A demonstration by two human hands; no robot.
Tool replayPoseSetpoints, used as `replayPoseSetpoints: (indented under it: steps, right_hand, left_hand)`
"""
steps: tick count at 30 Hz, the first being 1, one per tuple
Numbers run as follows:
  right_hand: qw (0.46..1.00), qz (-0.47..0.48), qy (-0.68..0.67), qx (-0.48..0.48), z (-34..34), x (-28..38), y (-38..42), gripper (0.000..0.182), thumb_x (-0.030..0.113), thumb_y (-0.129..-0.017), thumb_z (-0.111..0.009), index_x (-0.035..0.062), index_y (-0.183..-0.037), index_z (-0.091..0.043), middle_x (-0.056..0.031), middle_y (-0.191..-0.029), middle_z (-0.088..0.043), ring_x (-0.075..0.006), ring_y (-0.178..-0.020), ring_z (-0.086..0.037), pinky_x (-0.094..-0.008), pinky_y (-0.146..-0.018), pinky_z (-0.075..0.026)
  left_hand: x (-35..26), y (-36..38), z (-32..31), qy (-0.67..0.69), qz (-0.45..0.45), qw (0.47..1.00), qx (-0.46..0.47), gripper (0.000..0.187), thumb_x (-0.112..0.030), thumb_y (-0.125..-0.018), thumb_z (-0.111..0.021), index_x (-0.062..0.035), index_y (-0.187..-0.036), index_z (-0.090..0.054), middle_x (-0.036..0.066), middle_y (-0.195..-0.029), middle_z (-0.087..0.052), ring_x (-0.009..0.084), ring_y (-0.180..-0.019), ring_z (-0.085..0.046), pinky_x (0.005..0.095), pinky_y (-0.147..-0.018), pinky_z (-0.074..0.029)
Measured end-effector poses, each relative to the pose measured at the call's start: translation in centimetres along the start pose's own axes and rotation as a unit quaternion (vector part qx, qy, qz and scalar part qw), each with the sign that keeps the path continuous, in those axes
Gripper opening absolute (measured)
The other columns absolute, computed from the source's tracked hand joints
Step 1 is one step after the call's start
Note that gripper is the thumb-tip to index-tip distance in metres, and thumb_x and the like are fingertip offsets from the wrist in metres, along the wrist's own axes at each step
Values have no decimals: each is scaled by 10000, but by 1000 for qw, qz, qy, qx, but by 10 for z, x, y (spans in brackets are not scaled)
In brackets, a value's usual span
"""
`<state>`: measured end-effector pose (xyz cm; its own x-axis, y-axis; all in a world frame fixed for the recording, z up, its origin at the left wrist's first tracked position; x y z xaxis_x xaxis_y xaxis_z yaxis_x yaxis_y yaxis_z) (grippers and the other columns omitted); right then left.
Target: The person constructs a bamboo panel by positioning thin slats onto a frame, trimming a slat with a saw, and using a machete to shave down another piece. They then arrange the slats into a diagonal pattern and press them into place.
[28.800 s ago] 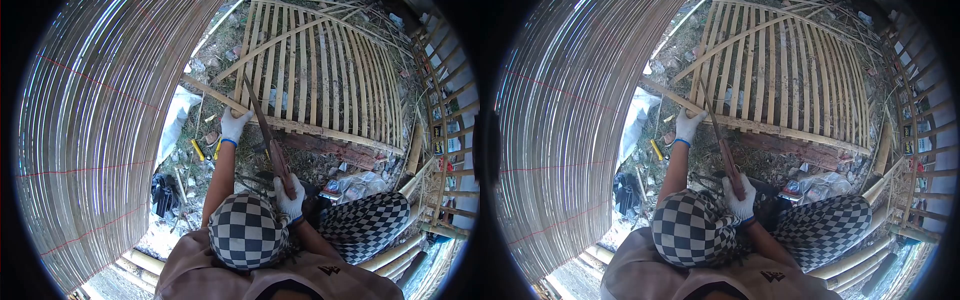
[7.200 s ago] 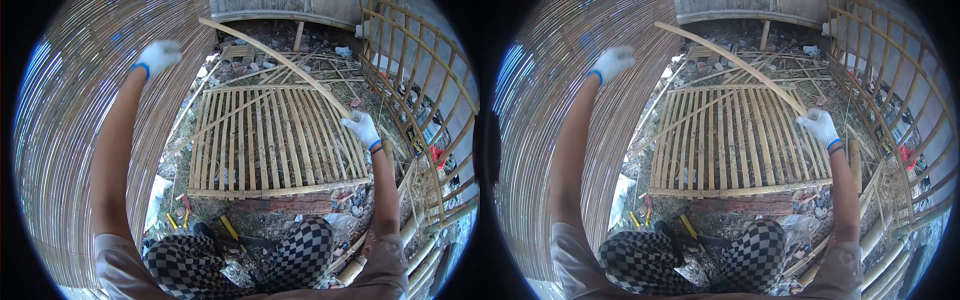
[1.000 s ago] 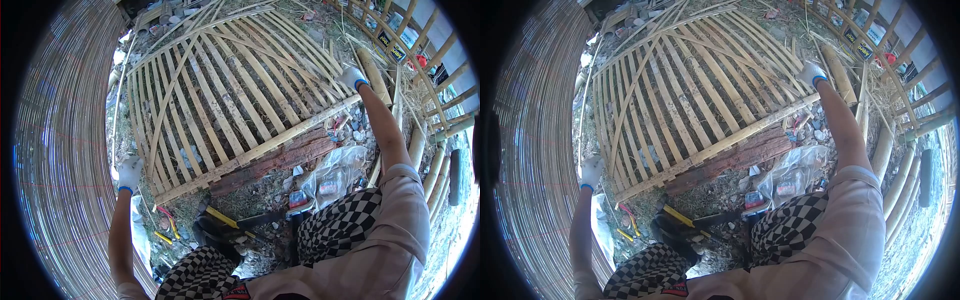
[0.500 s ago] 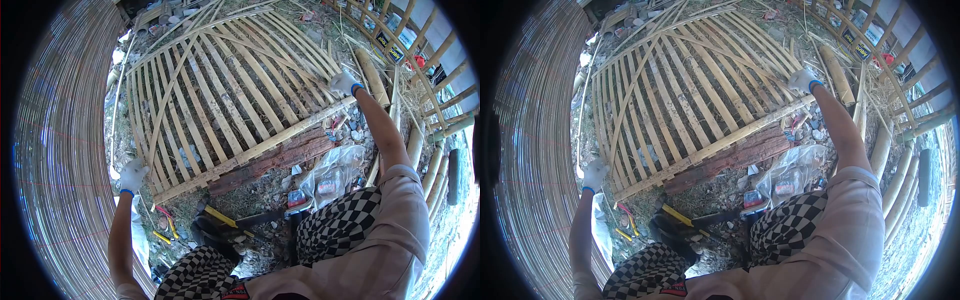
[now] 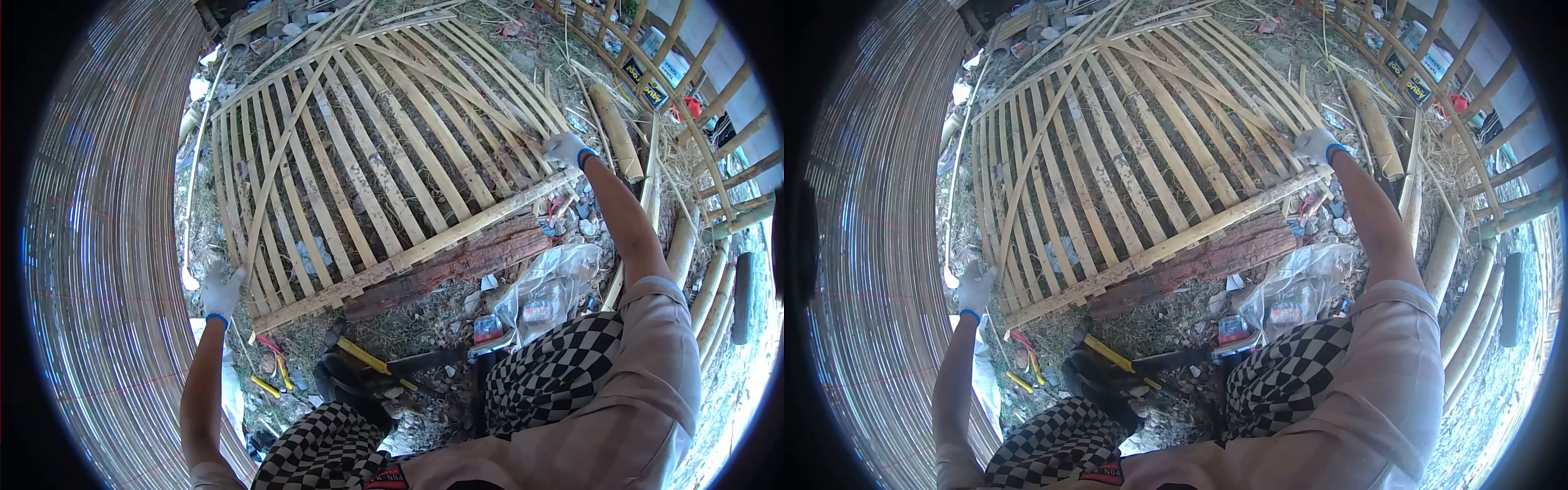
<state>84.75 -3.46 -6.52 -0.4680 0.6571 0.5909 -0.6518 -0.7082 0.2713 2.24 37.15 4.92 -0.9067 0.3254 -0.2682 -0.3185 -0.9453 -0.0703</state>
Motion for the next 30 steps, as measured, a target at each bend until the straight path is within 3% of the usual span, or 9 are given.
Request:
replayPoseSetpoints:
  steps: [4, 6, 8, 13, 16, 18, 20, 25, 30]
  right_hand:
    - [985, 76, 111, -112, 23, 19, 7, 516, 463, -728, -916, 101, -1072, -788, -128, -1022, -778, -265, -927, -750, -397, -841, -590]
    - [976, -14, 162, -148, 38, 15, 12, 803, 668, -734, -828, 93, -1284, -724, -205, -1204, -747, -345, -1146, -713, -437, -999, -552]
    - [933, -66, 249, -253, 49, -9, 5, 934, 735, -736, -781, 62, -1374, -672, -231, -1255, -729, -362, -1187, -703, -453, -1023, -550]
    - [949, -164, 228, -142, 35, -71, -16, 960, 750, -798, -690, 16, -1412, -625, -287, -1346, -676, -407, -1229, -675, -468, -1038, -542]
    - [942, -149, 262, -145, 35, -72, -7, 889, 690, -797, -704, 32, -1391, -640, -273, -1332, -687, -391, -1232, -677, -470, -1031, -538]
    - [937, -183, 264, -137, 38, -57, 6, 860, 664, -764, -736, 131, -1432, -646, -221, -1400, -666, -358, -1273, -661, -468, -1074, -532]
    - [967, -133, 187, -112, 32, -69, 0, 941, 648, -749, -783, -3, -1408, -616, -258, -1352, -683, -384, -1258, -663, -446, -1075, -520]
    - [971, -107, 185, -104, 26, -96, -13, 830, 460, -693, -855, -33, -1328, -648, -261, -1243, -727, -367, -1158, -712, -430, -1008, -556]
    - [968, -131, 197, -88, 28, -58, 50, 823, 456, -677, -829, -37, -1310, -646, -269, -1257, -716, -383, -1187, -701, -447, -1022, -547]
  left_hand:
    - [56, 7, -24, 150, 182, 969, 75, 799, -597, -929, -726, 57, -1374, -613, 270, -1301, -676, 340, -1097, -723, 468, -960, -573]
    - [49, 29, -29, 269, 287, 906, 156, 800, -672, -932, -691, 33, -1310, -656, 241, -1199, -704, 310, -960, -752, 475, -845, -606]
    - [40, 41, -31, 309, 336, 869, 191, 720, -663, -956, -671, -4, -1248, -672, 169, -1089, -691, 259, -782, -727, 430, -712, -603]
    - [94, 31, -84, 537, 296, 721, 323, 365, -465, -1062, -627, -106, -1113, -669, 2, -839, -653, 165, -601, -622, 322, -555, -541]
    - [20, 48, -56, 517, 314, 778, 168, 335, -432, -1061, -641, -102, -1099, -678, -23, -787, -645, 147, -597, -592, 314, -533, -504]
    - [48, 39, -64, 472, 276, 809, 217, 355, -401, -1065, -642, -58, -1145, -680, 5, -879, -687, 142, -664, -644, 307, -580, -543]
    - [38, 37, -60, 445, 259, 829, 219, 382, -397, -1066, -640, -32, -1177, -676, 26, -939, -710, 140, -716, -674, 298, -607, -562]
    - [44, 24, -64, 369, 199, 901, 109, 492, -388, -1071, -595, 60, -1259, -674, 94, -1012, -725, 160, -925, -635, 336, -854, -507]
    - [82, 1, -41, 247, 228, 936, 103, 540, -475, -1041, -601, 51, -1092, -713, 62, -944, -679, 153, -832, -589, 355, -763, -470]
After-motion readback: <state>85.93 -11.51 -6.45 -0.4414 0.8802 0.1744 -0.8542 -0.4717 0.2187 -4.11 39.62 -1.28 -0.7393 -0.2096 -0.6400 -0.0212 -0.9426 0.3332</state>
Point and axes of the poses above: each hand's wrist, its own y-axis away from the middle knuckle, its own z-axis out of the back of the hand, x = y × z, the point moved 6 cm from there along -y, towards the middle knuckle
